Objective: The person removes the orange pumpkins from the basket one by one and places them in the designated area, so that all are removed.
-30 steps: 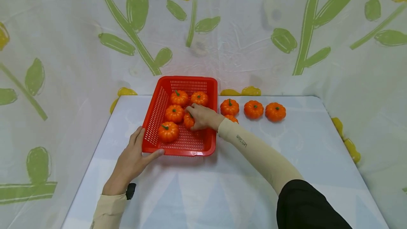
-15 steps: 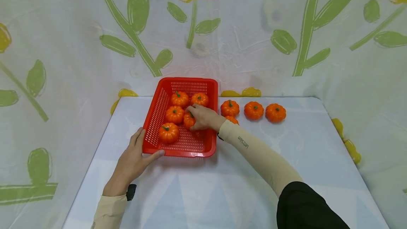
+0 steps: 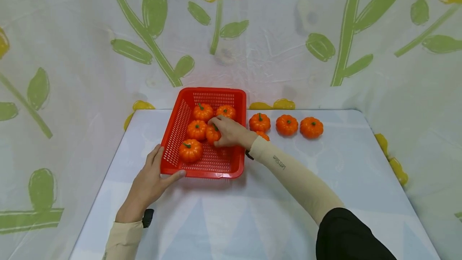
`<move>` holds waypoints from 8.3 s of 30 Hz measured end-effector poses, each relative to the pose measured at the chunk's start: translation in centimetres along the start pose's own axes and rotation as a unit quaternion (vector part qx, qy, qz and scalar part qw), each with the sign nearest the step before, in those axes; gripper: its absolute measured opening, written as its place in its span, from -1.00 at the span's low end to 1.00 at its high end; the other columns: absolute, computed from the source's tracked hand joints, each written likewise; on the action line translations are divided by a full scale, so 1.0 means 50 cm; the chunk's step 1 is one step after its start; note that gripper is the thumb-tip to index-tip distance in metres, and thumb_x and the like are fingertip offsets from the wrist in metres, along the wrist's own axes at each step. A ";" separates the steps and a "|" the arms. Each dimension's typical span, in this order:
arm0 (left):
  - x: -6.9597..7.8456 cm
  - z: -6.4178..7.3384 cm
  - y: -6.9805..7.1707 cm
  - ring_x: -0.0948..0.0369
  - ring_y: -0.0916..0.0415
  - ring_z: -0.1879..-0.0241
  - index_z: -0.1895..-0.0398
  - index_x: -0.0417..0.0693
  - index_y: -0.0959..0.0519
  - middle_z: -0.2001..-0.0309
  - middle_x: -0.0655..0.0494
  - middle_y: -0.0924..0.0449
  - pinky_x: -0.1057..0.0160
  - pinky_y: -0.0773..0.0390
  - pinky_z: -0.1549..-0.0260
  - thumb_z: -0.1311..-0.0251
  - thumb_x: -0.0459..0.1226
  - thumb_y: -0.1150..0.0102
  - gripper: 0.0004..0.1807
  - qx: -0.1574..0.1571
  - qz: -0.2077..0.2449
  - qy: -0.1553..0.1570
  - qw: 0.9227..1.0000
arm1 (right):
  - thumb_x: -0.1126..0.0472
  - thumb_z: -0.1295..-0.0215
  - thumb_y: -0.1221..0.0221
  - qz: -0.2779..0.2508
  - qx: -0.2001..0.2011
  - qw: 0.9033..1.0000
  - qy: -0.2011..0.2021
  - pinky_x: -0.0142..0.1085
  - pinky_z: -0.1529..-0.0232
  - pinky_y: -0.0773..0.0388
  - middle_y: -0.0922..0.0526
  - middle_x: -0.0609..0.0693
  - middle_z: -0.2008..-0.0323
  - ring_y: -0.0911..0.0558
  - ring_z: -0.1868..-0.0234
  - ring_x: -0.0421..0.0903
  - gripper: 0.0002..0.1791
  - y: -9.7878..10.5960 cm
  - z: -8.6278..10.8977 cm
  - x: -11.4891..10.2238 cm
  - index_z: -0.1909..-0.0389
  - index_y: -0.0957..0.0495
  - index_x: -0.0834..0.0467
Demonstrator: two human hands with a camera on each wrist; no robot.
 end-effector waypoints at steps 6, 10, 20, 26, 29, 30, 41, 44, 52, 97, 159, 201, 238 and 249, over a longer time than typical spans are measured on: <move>0.002 -0.001 0.002 -0.32 -0.15 -0.42 -0.66 -0.07 0.22 -0.61 -0.18 0.20 -0.40 -0.31 -0.23 -0.13 0.40 -0.20 0.29 0.004 0.003 -0.007 1.000 | 0.01 -0.17 -0.44 -0.001 0.021 0.999 0.026 -0.21 -0.27 -0.48 -0.37 0.09 -0.31 -0.44 -0.20 -0.05 -0.26 0.019 0.017 -0.022 -0.35 -0.38 0.04; 0.001 0.000 0.001 -0.31 -0.14 -0.43 -0.66 -0.08 0.23 -0.61 -0.19 0.20 -0.40 -0.31 -0.23 -0.13 0.39 -0.21 0.29 0.003 0.003 -0.004 1.000 | 0.03 -0.17 -0.46 -0.013 0.026 0.999 0.028 -0.19 -0.29 -0.46 -0.38 0.09 -0.32 -0.42 -0.23 -0.04 -0.26 0.028 0.033 -0.029 -0.34 -0.39 0.06; 0.001 0.000 -0.003 -0.32 -0.13 -0.43 -0.66 -0.07 0.25 -0.61 -0.19 0.22 -0.40 -0.30 -0.24 -0.14 0.38 -0.21 0.29 -0.002 0.007 0.000 1.000 | 0.00 -0.09 -0.51 -0.052 0.068 0.996 0.037 -0.16 -0.21 -0.52 -0.42 0.07 -0.26 -0.43 -0.21 -0.04 -0.27 0.068 0.072 -0.032 -0.28 -0.45 0.01; 0.000 0.000 -0.002 -0.33 -0.13 -0.43 -0.66 -0.08 0.24 -0.61 -0.21 0.21 -0.40 -0.30 -0.23 -0.13 0.39 -0.21 0.30 -0.001 0.005 0.001 1.000 | -0.04 -0.09 -0.52 -0.063 0.082 0.994 0.039 -0.15 -0.15 -0.58 -0.40 0.04 -0.26 -0.43 -0.20 -0.05 -0.25 0.087 0.090 -0.028 -0.29 -0.43 -0.03; 0.000 0.000 -0.001 -0.33 -0.13 -0.43 -0.66 -0.09 0.24 -0.61 -0.21 0.21 -0.40 -0.30 -0.23 -0.13 0.39 -0.21 0.31 0.000 0.005 0.001 1.000 | -0.07 -0.09 -0.51 -0.069 0.091 0.993 0.042 -0.13 -0.17 -0.56 -0.39 0.03 -0.29 -0.41 -0.23 -0.03 -0.24 0.100 0.102 -0.029 -0.30 -0.43 -0.03; 0.000 0.000 -0.002 -0.33 -0.13 -0.43 -0.66 -0.10 0.24 -0.61 -0.21 0.21 -0.40 -0.30 -0.23 -0.13 0.39 -0.21 0.31 0.000 0.005 0.001 1.000 | -0.08 -0.09 -0.51 -0.069 0.094 0.992 0.042 -0.12 -0.18 -0.56 -0.38 0.03 -0.30 -0.41 -0.24 -0.03 -0.23 0.104 0.106 -0.029 -0.31 -0.43 -0.03; 0.002 0.001 0.000 -0.34 -0.16 -0.41 -0.66 -0.09 0.25 -0.61 -0.22 0.21 -0.40 -0.31 -0.22 -0.14 0.39 -0.20 0.30 -0.002 0.005 0.000 1.000 | -0.14 -0.13 -0.47 -0.104 0.156 0.982 0.025 -0.07 -0.20 -0.52 -0.37 -0.03 -0.30 -0.43 -0.22 -0.06 -0.20 0.152 0.159 -0.006 -0.35 -0.38 -0.04; 0.004 0.001 0.001 -0.34 -0.16 -0.41 -0.66 -0.10 0.24 -0.61 -0.21 0.21 -0.40 -0.31 -0.22 -0.15 0.38 -0.21 0.29 0.000 0.005 -0.001 1.000 | -0.15 -0.13 -0.46 -0.117 0.180 0.977 0.011 -0.06 -0.22 -0.51 -0.37 -0.06 -0.32 -0.44 -0.23 -0.07 -0.19 0.161 0.176 0.007 -0.36 -0.37 -0.03; 0.004 0.001 -0.001 -0.33 -0.16 -0.41 -0.66 -0.09 0.24 -0.61 -0.21 0.21 -0.40 -0.32 -0.23 -0.15 0.39 -0.20 0.29 0.000 0.009 -0.004 1.000 | -0.07 -0.10 -0.50 -0.121 0.240 0.963 -0.002 -0.03 -0.22 -0.50 -0.41 -0.04 -0.31 -0.45 -0.22 -0.03 -0.19 0.177 0.235 0.040 -0.35 -0.39 -0.01; -0.003 0.000 -0.008 -0.32 -0.14 -0.42 -0.66 -0.06 0.28 -0.62 -0.16 0.26 -0.41 -0.30 -0.23 -0.16 0.35 -0.23 0.28 -0.007 0.019 0.008 1.000 | 0.03 -0.14 -0.48 -0.092 0.195 0.958 -0.190 0.26 -0.31 -0.34 -0.34 0.32 -0.31 -0.38 -0.28 0.27 -0.17 0.035 0.417 0.333 -0.37 -0.33 0.20; -0.006 0.001 -0.006 -0.30 -0.13 -0.44 -0.66 -0.01 0.28 -0.62 -0.14 0.25 -0.41 -0.31 -0.22 -0.15 0.35 -0.24 0.28 -0.002 0.025 0.007 1.000 | 0.12 -0.20 -0.46 -0.093 0.299 0.948 -0.054 0.15 -0.20 -0.50 -0.45 0.10 -0.28 -0.48 -0.21 0.12 -0.28 0.111 0.377 0.170 -0.34 -0.40 0.14; -0.004 0.001 -0.005 -0.29 -0.17 -0.41 -0.66 -0.02 0.27 -0.62 -0.15 0.23 -0.41 -0.33 -0.21 -0.14 0.41 -0.18 0.29 0.001 0.027 0.002 1.000 | 0.00 -0.32 -0.31 -0.094 0.159 0.976 0.114 -0.34 -0.24 -0.46 -0.35 -0.02 -0.35 -0.41 -0.27 -0.18 -0.25 0.143 0.040 -0.164 -0.46 -0.26 0.04; 0.003 0.003 0.000 -0.27 -0.22 -0.39 -0.66 -0.10 0.22 -0.61 -0.17 0.20 -0.38 -0.37 -0.19 -0.14 0.41 -0.18 0.29 0.010 0.025 -0.006 1.000 | -0.08 -0.24 -0.41 -0.014 -0.024 0.999 0.042 -0.22 -0.23 -0.52 -0.38 0.03 -0.33 -0.45 -0.21 -0.10 -0.25 -0.081 -0.053 -0.150 -0.40 -0.38 0.00; -0.001 0.000 -0.004 -0.26 -0.22 -0.40 -0.66 -0.06 0.23 -0.62 -0.14 0.21 -0.37 -0.36 -0.20 -0.13 0.41 -0.18 0.29 0.008 0.028 -0.006 1.000 | -0.12 -0.22 -0.41 0.041 -0.040 0.998 0.036 -0.27 -0.17 -0.54 -0.40 0.04 -0.29 -0.44 -0.20 -0.09 -0.25 -0.101 -0.055 -0.151 -0.40 -0.44 0.01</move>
Point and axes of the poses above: each hand's wrist, its own z-axis away from the middle knuckle, its own y-axis out of the back of the hand, x = y × z, the point moved 10 cm from there along -z, towards the middle knuckle
